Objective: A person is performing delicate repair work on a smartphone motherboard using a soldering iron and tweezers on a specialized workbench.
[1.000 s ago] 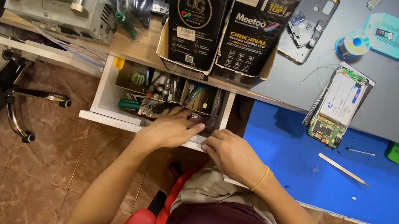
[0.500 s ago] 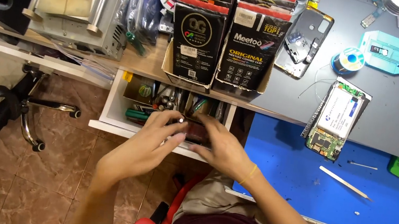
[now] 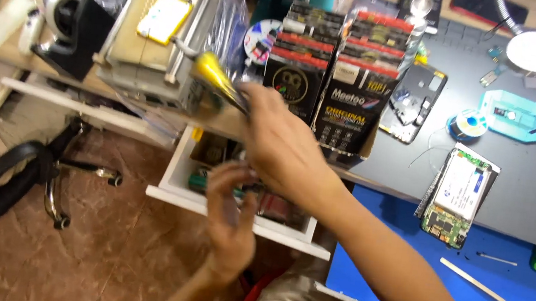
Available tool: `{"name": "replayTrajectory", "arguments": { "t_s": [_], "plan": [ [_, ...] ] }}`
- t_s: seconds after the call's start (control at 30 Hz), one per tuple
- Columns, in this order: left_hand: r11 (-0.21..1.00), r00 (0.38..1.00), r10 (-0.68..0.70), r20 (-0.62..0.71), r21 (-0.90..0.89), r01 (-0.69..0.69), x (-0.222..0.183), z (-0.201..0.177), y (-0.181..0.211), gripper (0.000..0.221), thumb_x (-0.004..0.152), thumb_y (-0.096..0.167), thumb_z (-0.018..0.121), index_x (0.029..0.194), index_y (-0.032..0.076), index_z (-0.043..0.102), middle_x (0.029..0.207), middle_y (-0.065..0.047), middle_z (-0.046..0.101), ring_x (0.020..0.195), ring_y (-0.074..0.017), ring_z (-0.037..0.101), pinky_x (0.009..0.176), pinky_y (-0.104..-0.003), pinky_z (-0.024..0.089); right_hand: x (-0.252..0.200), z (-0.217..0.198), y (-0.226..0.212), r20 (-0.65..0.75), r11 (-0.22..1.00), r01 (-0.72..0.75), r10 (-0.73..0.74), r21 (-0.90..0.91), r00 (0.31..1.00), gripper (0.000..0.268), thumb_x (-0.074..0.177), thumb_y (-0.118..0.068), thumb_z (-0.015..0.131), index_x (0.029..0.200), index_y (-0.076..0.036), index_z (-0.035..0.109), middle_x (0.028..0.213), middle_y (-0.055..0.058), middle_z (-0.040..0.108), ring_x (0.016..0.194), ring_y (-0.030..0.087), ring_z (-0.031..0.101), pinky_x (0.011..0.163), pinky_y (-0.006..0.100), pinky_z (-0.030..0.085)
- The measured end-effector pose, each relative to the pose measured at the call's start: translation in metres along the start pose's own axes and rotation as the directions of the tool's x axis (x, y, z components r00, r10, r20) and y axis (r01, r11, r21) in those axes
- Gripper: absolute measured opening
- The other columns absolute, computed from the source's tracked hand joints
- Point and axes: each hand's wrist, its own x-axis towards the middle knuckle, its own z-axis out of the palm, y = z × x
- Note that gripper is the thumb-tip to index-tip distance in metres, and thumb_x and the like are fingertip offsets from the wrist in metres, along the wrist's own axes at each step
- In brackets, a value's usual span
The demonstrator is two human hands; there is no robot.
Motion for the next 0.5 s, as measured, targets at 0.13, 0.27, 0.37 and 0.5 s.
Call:
{"name": "replayTrajectory", "arguments": {
  "t_s": [0.13,0.27,0.37,0.5],
  "plan": [
    [0.999,0.999,0.040,0.011,-0.013,-0.040,-0.015,0.019,0.015,0.021,0.104,0.005,0.050,0.125,0.006,0.055,0.127,-0.017,0.053,0.115,-0.0276,0.059,0.103,-0.039,0.059,0.128,0.048,-0.007,-0.010,0.949,-0.110,0.113,-0.295,0.994,0.052,0.102,-0.005,0.035,0.151,-0.021,0.034,0.136,0.022,0.053,0.058,0.027,0.066,0.039,0.039,0.053],
    [0.998,0.997,0.067,0.024,-0.022,-0.066,-0.007,0.022,0.022,0.021,0.102,0.003,0.054,0.123,0.006,0.056,0.131,-0.017,0.054,0.101,-0.0201,0.060,0.074,-0.027,0.065,0.180,0.084,0.009,0.126,0.777,0.071,0.010,-0.625,0.992,0.068,0.108,-0.062,0.031,0.166,-0.028,0.016,0.166,0.017,0.033,0.145,0.040,0.040,0.108,0.060,0.045],
    [0.993,0.994,0.093,-0.065,0.085,-0.087,0.004,0.019,0.018,0.018,0.104,0.008,0.053,0.121,0.007,0.058,0.126,-0.014,0.059,0.122,-0.0253,0.059,0.111,-0.039,0.052,0.170,0.086,0.014,0.224,0.776,0.105,0.048,-0.622,0.973,0.073,0.106,-0.064,0.028,0.165,-0.022,0.023,0.170,0.019,0.024,0.151,0.045,0.031,0.118,0.071,0.024],
    [0.996,0.996,0.059,-0.069,0.069,-0.054,0.016,0.017,0.014,0.018,0.106,0.007,0.050,0.124,0.008,0.055,0.128,-0.014,0.055,0.125,-0.0256,0.058,0.112,-0.039,0.054,0.121,0.059,0.028,0.059,0.834,0.201,-0.199,-0.515,0.978,0.063,0.110,-0.049,0.031,0.159,-0.009,0.033,0.167,0.023,0.030,0.157,0.041,0.021,0.128,0.058,0.015]
  ]
}}
